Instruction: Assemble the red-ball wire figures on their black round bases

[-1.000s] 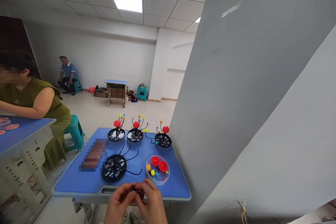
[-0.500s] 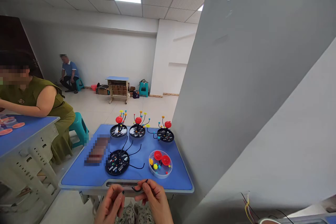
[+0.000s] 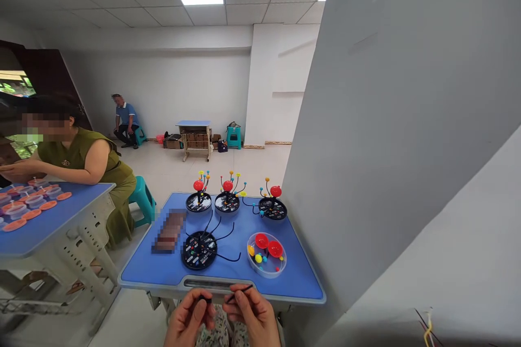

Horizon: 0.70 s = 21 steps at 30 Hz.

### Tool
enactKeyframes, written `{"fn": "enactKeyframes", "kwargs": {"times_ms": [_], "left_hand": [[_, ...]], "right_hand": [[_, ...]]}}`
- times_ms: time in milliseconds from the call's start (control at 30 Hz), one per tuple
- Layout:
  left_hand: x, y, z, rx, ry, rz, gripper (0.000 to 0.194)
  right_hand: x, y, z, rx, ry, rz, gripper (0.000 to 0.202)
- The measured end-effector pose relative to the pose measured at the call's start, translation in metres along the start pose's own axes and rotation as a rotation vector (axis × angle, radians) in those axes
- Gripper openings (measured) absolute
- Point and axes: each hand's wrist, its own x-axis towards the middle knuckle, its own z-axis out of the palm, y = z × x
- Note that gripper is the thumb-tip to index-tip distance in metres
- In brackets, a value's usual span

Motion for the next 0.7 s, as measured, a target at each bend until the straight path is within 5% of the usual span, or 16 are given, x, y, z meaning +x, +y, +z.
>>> {"fn": "enactKeyframes", "kwargs": {"times_ms": [367, 700], "left_hand": [[-0.004, -0.002, 0.0037, -0.062, -0.014, -0.041, 0.049], [-0.0019, -0.0083, 0.001, -0.025, -0.023, 0.03, 0.045]], "right_hand": [[-0.0047, 0.0082, 0.0047, -0.173, -0.01, -0.085, 0.048], [-0.0099, -0.0003, 0.0041, -0.579, -0.075, -0.58, 0.025]]}}
